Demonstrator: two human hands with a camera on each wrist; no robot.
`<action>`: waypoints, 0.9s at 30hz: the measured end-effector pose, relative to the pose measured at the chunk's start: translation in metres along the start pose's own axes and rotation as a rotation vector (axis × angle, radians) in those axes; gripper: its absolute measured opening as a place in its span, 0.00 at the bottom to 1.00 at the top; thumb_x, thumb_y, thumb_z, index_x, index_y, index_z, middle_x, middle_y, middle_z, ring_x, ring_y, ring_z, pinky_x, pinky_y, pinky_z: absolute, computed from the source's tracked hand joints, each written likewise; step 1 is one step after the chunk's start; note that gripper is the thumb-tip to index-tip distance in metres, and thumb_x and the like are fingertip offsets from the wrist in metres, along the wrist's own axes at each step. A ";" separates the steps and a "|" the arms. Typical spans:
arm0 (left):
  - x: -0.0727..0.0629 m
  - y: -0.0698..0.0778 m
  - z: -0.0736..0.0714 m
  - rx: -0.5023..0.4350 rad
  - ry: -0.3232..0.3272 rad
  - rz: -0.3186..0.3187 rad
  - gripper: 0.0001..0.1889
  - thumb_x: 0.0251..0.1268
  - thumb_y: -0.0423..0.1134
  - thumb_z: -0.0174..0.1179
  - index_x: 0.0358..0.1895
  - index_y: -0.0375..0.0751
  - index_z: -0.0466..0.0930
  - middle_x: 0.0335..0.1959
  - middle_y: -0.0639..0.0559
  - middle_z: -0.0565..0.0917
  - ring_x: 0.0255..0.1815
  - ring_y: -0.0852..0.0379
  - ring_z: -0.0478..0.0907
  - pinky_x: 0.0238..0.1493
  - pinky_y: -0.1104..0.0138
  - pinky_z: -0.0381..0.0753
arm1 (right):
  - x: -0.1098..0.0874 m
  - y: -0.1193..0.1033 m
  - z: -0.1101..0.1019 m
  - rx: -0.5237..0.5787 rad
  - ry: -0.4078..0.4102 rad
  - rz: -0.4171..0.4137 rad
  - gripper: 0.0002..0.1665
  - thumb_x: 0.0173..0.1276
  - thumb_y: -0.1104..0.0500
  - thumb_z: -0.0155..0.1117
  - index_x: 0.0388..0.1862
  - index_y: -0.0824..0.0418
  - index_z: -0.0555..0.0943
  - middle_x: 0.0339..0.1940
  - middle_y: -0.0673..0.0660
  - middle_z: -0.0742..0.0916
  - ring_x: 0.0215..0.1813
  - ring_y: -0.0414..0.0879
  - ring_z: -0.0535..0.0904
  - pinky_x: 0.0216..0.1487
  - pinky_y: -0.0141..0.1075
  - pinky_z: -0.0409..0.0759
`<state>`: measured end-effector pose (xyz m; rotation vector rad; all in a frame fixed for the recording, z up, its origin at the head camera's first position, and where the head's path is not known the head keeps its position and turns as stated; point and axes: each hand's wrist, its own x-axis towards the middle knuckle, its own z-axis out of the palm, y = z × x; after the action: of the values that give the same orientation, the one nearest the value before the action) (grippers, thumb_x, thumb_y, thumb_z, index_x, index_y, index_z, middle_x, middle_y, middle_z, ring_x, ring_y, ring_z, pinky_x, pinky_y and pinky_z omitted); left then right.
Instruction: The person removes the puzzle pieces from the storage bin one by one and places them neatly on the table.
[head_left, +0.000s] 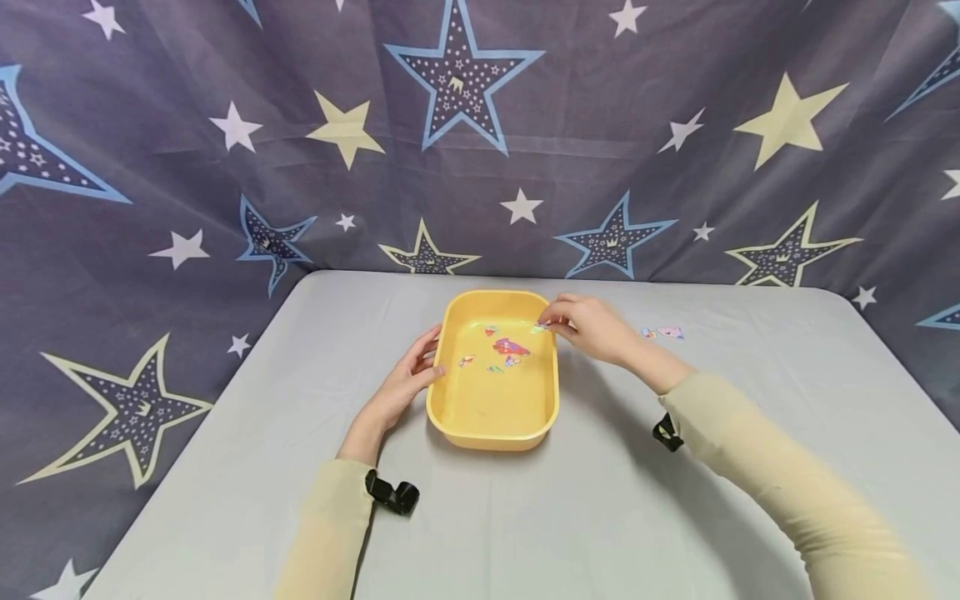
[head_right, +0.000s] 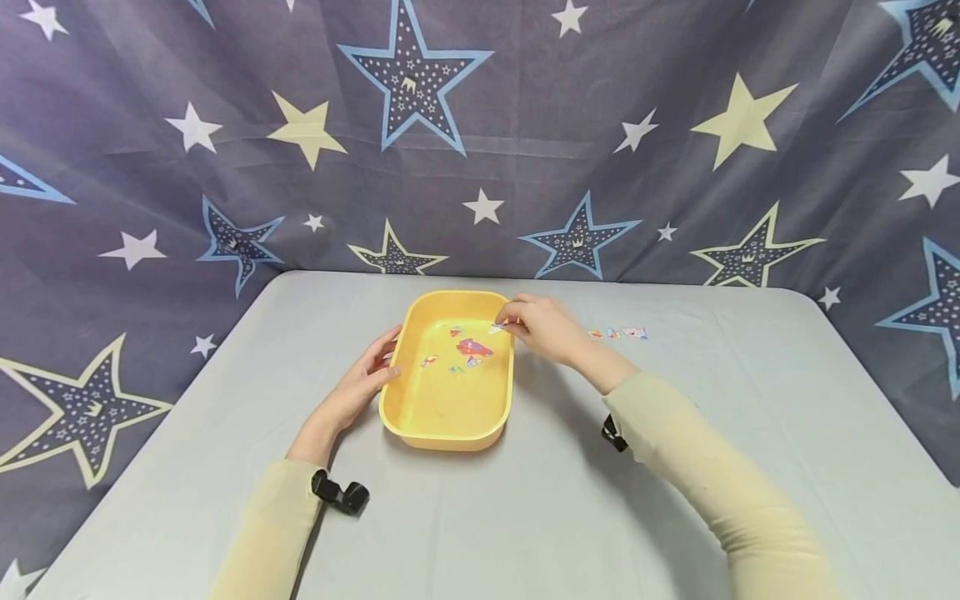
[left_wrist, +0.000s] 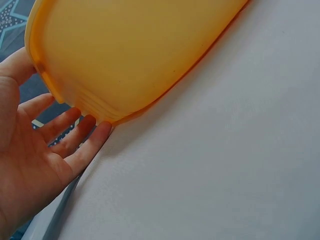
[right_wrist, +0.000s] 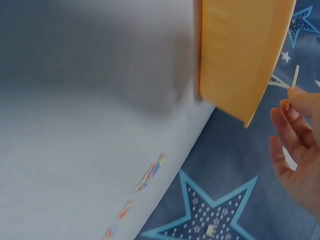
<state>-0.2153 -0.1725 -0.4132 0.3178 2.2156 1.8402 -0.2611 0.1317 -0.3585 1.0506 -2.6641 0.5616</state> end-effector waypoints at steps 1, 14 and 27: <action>0.000 0.000 0.000 0.000 -0.001 -0.001 0.35 0.61 0.33 0.50 0.71 0.52 0.48 0.67 0.41 0.58 0.63 0.42 0.62 0.56 0.56 0.68 | -0.002 0.002 -0.002 -0.002 0.007 0.004 0.08 0.60 0.63 0.62 0.39 0.56 0.83 0.35 0.51 0.82 0.32 0.42 0.76 0.33 0.35 0.73; 0.009 -0.019 -0.005 -0.002 0.015 -0.007 0.35 0.61 0.36 0.52 0.71 0.59 0.50 0.67 0.45 0.59 0.61 0.47 0.63 0.55 0.58 0.69 | -0.028 0.031 -0.015 -0.048 0.042 0.078 0.08 0.60 0.65 0.61 0.38 0.58 0.82 0.32 0.51 0.82 0.31 0.43 0.77 0.32 0.38 0.74; 0.013 -0.027 -0.005 0.007 0.035 0.003 0.34 0.60 0.38 0.53 0.68 0.66 0.53 0.65 0.49 0.61 0.61 0.48 0.65 0.55 0.56 0.69 | -0.060 0.063 -0.025 -0.079 0.044 0.184 0.10 0.58 0.67 0.60 0.39 0.60 0.81 0.33 0.54 0.82 0.33 0.47 0.79 0.34 0.42 0.75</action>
<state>-0.2296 -0.1775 -0.4397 0.2925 2.2464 1.8532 -0.2596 0.2210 -0.3727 0.7684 -2.7362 0.5028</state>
